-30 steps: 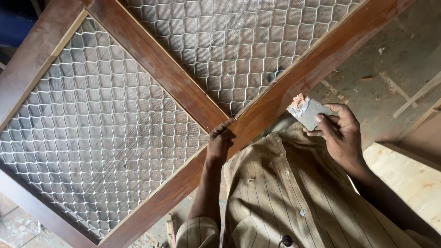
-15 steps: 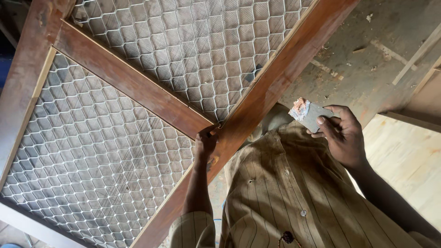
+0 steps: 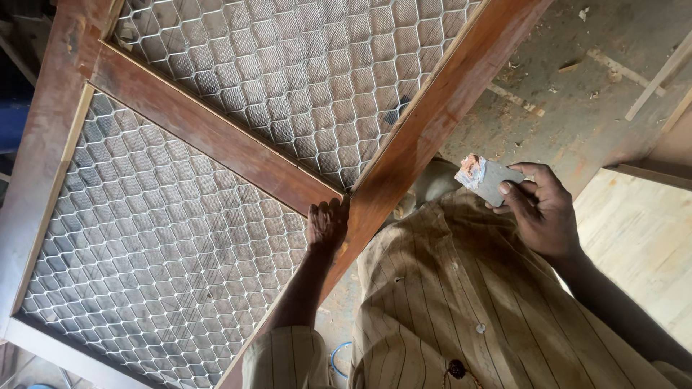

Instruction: The person applies a putty-like substance to the edges and corners of a wooden window frame with wire mesh. They use a small block to spread and smooth the material into the gaps along the frame.

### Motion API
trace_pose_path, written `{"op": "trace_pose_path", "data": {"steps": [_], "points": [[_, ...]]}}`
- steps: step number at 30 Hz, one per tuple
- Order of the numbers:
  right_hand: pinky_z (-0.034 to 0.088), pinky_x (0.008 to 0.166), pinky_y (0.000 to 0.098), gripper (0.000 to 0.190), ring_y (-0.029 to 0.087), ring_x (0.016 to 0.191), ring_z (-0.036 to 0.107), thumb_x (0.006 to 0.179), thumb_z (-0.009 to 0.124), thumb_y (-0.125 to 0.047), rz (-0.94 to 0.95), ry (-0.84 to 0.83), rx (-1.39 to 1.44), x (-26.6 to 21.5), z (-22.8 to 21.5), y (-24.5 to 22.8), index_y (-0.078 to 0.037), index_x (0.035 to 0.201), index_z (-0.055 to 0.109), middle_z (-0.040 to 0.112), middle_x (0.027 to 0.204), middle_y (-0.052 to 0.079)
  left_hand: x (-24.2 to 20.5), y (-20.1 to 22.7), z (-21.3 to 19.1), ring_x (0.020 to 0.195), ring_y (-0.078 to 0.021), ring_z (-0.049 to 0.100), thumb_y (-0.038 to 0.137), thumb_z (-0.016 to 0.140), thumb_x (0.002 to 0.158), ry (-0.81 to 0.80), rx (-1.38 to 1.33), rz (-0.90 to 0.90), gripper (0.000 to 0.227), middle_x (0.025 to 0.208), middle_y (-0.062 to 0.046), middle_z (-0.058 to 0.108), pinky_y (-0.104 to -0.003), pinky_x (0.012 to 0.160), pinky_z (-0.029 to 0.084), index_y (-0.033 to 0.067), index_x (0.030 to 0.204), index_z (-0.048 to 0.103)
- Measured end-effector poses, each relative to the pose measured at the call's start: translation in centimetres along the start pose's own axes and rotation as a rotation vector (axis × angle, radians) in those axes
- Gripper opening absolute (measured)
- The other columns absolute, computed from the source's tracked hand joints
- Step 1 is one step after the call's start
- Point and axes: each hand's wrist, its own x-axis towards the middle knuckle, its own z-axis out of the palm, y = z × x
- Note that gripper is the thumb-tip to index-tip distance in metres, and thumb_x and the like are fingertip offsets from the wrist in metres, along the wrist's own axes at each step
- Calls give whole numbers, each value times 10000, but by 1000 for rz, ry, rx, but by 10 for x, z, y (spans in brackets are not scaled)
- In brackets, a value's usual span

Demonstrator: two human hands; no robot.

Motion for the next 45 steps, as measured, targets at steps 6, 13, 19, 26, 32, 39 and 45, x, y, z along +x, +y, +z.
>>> {"op": "trace_pose_path", "data": {"steps": [6,13,19,26,32,39,45], "points": [[614,767,290,321,181,927,721,1075,573,-97,-73,37,51,-5,-2,5,52,1335,458,710,1072,208,20,-11,2,892,-275,672,160,557,949,-76,-182,-111,224,1014,-71,677,-466,811,504,211,1029,761],[618,713,301,339,194,878,731,1047,591,-113,49,42,46,-11,1,11,42,1327,479,726,1029,211,19,14,-1,798,-382,698,71,565,812,5,-483,-474,425,1006,-130,722,-506,713,551,243,1128,790],[633,709,297,356,192,903,738,1034,589,-124,35,16,76,-9,5,4,39,1326,466,721,1077,202,4,23,-9,732,-355,694,38,531,844,-26,-459,-449,494,1011,-130,708,-483,642,553,224,1252,737],[620,728,298,311,181,902,721,1051,587,-97,-35,38,52,-9,11,4,48,1311,495,724,1063,203,-4,22,-10,723,-323,690,18,509,800,-56,-544,-567,651,1043,-113,694,-477,627,554,299,1368,653],[617,712,300,308,182,879,718,1041,588,-92,-10,2,29,-14,13,-1,48,1300,497,731,1047,207,-20,34,6,780,-276,653,59,536,904,-40,-170,-282,712,962,-103,637,-494,755,481,214,1585,400],[609,764,306,318,190,895,725,1060,567,-78,-78,8,31,-14,17,-1,58,1329,466,716,1053,222,-28,44,22,787,-254,587,113,583,904,-80,9,-269,768,910,-78,587,-494,799,434,141,1623,315],[621,750,306,305,191,911,727,1060,563,-77,-85,7,74,-17,17,-6,61,1318,479,723,1047,225,-20,30,22,811,-254,592,147,594,900,-56,-3,-192,639,919,-71,593,-488,827,435,114,1524,456]]}}
